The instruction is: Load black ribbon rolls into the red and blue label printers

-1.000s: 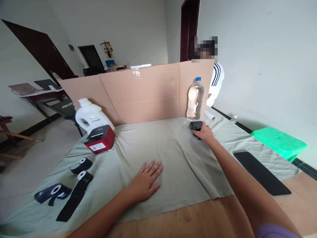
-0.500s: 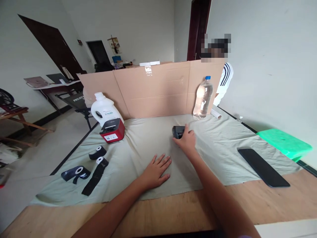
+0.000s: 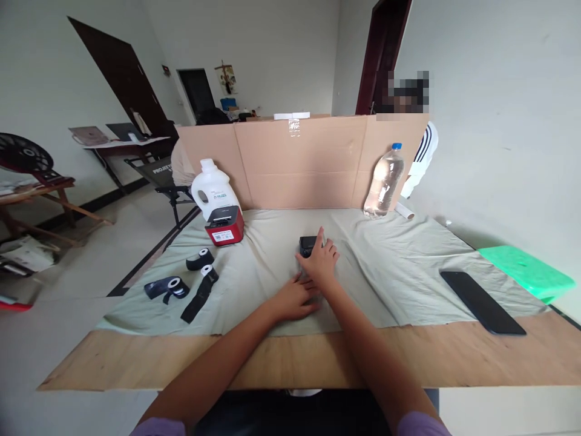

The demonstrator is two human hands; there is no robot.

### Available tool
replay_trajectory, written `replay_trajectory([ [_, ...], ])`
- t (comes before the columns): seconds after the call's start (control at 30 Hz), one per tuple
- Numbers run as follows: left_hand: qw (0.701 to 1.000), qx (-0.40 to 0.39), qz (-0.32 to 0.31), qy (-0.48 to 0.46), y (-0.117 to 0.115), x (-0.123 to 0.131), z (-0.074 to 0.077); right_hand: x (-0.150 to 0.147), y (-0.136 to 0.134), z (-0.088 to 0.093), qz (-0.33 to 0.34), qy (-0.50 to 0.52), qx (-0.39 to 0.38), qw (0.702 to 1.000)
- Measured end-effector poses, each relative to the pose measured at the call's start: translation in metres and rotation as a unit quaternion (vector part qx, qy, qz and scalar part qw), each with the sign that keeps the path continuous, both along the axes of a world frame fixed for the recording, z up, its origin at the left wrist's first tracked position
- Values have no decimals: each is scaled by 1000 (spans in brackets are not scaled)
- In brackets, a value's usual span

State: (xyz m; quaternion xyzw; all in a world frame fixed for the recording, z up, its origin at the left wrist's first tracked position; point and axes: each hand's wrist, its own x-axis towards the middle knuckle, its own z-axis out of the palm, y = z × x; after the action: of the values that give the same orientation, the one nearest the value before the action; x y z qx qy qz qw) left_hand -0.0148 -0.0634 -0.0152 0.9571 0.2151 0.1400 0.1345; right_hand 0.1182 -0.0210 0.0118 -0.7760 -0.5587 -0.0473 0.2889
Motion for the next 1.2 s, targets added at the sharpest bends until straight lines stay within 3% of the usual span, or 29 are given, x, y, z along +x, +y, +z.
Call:
replay_trajectory([
  [0.1, 999, -2, 24, -28, 4, -7, 4, 23, 5, -9, 57, 114, 48, 991],
  [0.23, 980, -9, 175, -91, 9, -19, 6, 47, 12, -32, 154, 327, 99, 927],
  [0.3, 971, -10, 211, -115, 12, -24, 4, 50, 14, -42, 166, 374, 112, 906],
  [0.47, 953, -21, 259, -155, 18, -26, -4, 48, 11, -48, 181, 381, 107, 901],
  [0.7, 903, -161, 296, -267, 40, -10, -7, 50, 9, -43, 163, 431, 93, 883],
  [0.93, 914, -137, 332, -191, 83, 14, -17, 52, 10, -43, 155, 454, 101, 872],
  [1.2, 927, -74, 352, -105, 81, 12, -9, 55, 12, -40, 146, 442, 99, 880],
])
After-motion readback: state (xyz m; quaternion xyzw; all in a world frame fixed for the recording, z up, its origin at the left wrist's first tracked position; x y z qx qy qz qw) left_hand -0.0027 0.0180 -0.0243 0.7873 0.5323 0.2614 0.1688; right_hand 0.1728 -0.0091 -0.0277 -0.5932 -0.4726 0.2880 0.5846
